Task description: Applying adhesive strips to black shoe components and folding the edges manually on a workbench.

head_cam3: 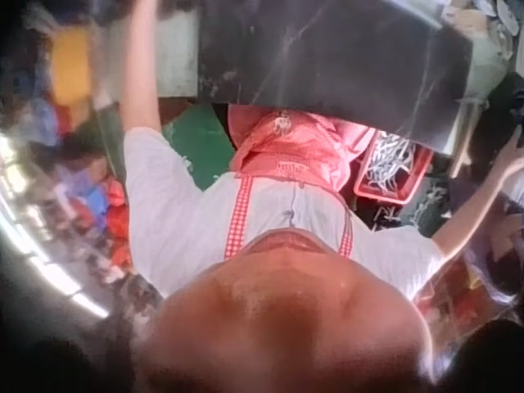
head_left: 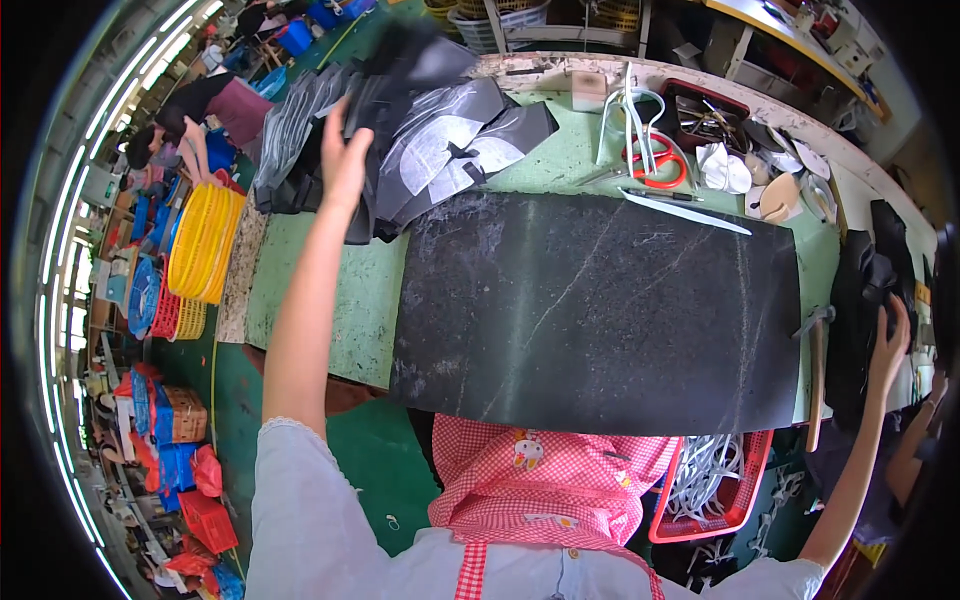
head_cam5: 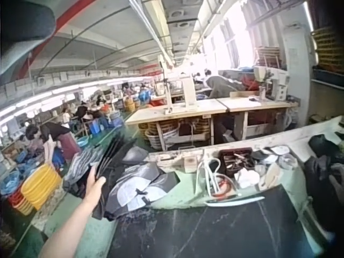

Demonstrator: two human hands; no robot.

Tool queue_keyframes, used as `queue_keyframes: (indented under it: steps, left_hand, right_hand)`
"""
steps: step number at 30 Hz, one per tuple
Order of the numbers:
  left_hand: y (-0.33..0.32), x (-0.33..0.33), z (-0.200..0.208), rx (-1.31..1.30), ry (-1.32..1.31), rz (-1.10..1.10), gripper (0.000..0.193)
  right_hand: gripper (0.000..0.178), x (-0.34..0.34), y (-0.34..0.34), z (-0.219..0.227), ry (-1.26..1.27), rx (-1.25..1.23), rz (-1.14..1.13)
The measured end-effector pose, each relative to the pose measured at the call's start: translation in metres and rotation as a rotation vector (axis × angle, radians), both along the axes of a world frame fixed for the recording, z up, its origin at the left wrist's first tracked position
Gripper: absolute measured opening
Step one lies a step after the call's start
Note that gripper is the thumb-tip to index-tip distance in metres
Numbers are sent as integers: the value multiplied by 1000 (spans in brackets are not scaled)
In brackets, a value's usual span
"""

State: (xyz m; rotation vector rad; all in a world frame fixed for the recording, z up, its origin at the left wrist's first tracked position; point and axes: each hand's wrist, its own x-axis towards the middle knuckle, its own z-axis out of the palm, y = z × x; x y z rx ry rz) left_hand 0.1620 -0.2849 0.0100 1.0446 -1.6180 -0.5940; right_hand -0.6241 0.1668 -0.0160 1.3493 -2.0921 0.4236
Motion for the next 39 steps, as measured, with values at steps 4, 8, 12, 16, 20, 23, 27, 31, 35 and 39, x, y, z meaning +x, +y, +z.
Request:
queue_keyframes:
  steps: [4,8,12,16,20,23,27,31,35,39]
  left_hand:
    - [-9,17,-17,-162,-163,82,78]
    - [33,-45,-25,-265,-676,151,110]
    - [25,-52,-24,-215,-643,36,98]
    - [-3,3,-13,-145,-207,-175,69]
    - [13,9,11,-277,-78,-27,62]
    - [47,-29,2,-546,-329,-32,61]
    - [101,-80,-50,-386,-882,-321,74]
    - [111,-104,-29,-213,-765,-356,55]
    - [156,-164,49,-304,-80,-843,29]
    - [234,-230,131,-483,73,-1339,19]
  right_hand:
    - [33,144,-86,3,-418,124,266]
    - [33,245,-169,-5,-468,256,465]
    - [29,307,-232,-27,-256,149,600]
    - [19,317,-265,-58,-354,193,649]
    - [15,327,-250,-31,-361,202,624]
    - [14,321,-222,-19,-533,111,608]
    - [15,317,-178,-7,-760,341,423]
    - [15,315,-123,-18,-898,317,250]
    - [13,324,-95,-50,-633,49,291]
    - [13,324,-94,-55,-629,38,337]
